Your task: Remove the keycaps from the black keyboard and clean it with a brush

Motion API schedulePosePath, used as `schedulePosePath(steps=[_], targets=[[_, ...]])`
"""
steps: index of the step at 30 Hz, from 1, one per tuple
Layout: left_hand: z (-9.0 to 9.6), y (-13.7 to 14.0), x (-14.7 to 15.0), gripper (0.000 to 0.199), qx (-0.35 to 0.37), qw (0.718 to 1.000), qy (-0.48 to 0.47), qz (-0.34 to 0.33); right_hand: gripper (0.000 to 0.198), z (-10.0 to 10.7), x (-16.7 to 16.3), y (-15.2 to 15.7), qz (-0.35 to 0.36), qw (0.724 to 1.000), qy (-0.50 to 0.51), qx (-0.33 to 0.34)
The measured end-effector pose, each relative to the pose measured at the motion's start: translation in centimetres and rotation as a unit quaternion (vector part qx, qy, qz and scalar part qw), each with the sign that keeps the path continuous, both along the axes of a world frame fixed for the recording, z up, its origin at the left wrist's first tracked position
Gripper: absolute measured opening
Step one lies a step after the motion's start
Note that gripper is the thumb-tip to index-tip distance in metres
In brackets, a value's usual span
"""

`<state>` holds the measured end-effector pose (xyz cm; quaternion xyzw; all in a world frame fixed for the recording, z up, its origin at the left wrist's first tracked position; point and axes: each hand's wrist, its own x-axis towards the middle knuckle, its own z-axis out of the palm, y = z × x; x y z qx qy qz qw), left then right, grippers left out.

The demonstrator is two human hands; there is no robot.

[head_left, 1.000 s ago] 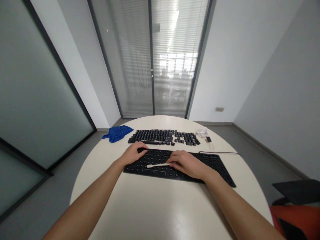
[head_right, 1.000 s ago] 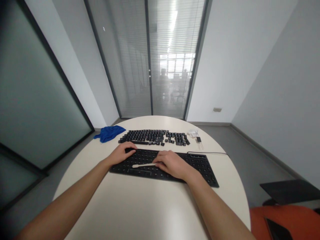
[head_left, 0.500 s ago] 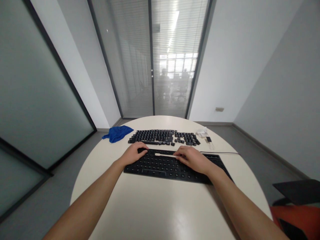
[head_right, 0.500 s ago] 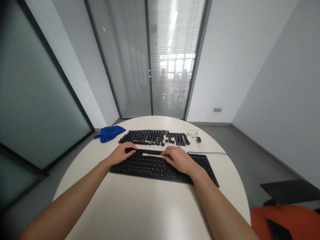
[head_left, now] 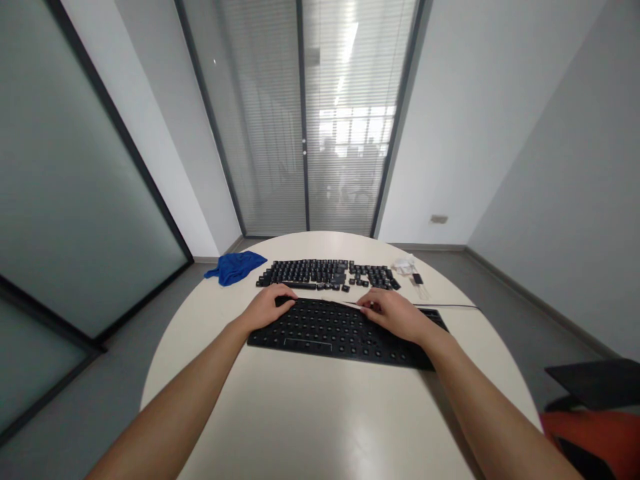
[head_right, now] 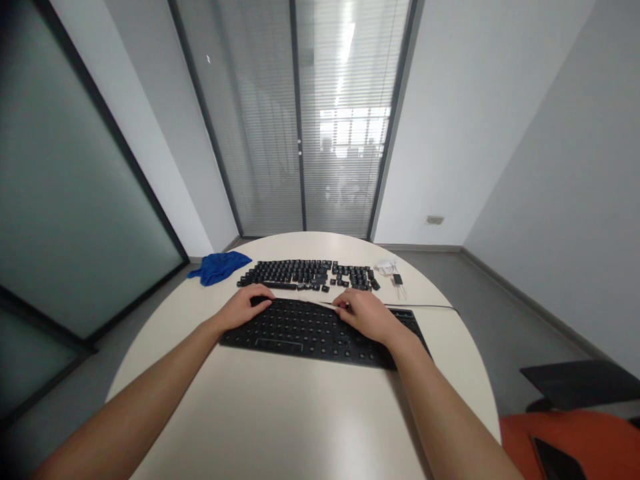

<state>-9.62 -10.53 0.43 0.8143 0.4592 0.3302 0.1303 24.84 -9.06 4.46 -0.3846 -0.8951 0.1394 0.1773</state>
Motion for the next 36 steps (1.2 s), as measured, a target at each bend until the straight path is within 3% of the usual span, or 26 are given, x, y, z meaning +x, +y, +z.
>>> schedulePosePath(steps=[36], targets=[[-0.5, 0.2, -0.4, 0.013, 0.004, 1.000, 0.000, -0.005, 0.020, -0.1, 2.1, 0.9, -0.052, 0.997, -0.003, -0.063]])
